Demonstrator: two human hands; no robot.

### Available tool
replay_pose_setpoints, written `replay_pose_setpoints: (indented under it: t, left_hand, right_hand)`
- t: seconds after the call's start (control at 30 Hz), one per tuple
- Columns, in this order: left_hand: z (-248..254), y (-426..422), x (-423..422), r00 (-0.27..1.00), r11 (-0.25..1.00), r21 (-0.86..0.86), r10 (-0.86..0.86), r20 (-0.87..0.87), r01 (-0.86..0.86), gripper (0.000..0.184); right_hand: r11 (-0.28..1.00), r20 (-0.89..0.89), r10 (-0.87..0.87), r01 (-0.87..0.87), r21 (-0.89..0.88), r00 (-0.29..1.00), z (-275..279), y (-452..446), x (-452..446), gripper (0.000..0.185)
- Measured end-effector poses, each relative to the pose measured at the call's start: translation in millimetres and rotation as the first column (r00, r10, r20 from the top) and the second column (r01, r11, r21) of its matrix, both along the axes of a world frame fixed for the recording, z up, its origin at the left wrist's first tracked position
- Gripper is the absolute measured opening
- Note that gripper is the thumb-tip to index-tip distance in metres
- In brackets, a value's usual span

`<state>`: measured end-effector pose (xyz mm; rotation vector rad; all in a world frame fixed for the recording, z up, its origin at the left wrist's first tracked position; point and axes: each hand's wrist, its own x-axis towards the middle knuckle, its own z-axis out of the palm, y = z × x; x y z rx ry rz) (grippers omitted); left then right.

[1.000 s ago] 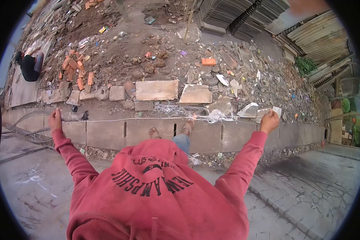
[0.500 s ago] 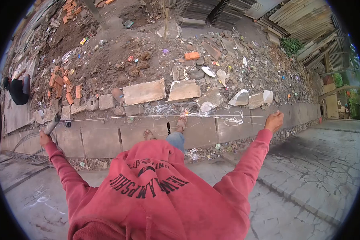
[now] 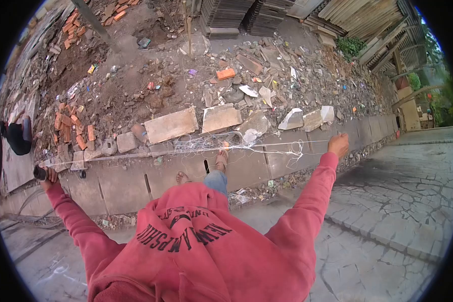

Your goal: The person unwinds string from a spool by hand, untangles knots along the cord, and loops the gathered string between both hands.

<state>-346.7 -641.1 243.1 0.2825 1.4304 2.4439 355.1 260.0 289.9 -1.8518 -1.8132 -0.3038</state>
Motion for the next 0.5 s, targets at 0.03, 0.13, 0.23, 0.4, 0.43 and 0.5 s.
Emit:
replay_pose_setpoints:
  t: [0.03,0.13,0.23,0.4,0.43,0.5]
  left_hand:
    - [27.0,28.9,16.6,0.952,0.919,0.253,-0.303,-0.043,0.303,0.038]
    - [44.2,86.0,27.8,0.960,0.963,0.123,-0.216,-0.179,0.240,0.038]
    - [85.1,211.8,96.0,0.945,0.935,-0.144,0.327,-0.007,-0.324,0.033]
    - [98.1,341.8,159.4,0.984,0.948,-0.265,0.162,-0.073,-0.176,0.035]
    - [100.7,357.4,173.8,0.991,0.955,-0.266,0.126,-0.032,-0.130,0.037]
    - [106.5,376.8,196.5,0.992,0.960,-0.260,0.122,0.040,-0.108,0.038]
  right_hand:
    - [0.978,0.132,-0.008,0.035,-0.205,0.991,-24.0,15.0,7.4,0.030]
    - [0.825,0.375,0.078,0.152,-0.545,0.924,-31.3,-30.7,-56.3,0.049]
    - [0.617,-0.232,0.567,-0.594,-0.516,0.790,-43.5,-125.6,-175.0,0.066]
    - [-0.278,-0.895,0.418,-0.960,0.037,-0.156,-18.3,-320.9,-341.0,0.107]
    - [-0.331,-0.909,0.327,-0.932,0.145,-0.258,-9.9,-345.0,-357.4,0.106]
    - [-0.427,-0.951,0.125,-0.881,0.205,-0.282,-9.6,-368.2,-377.2,0.089]
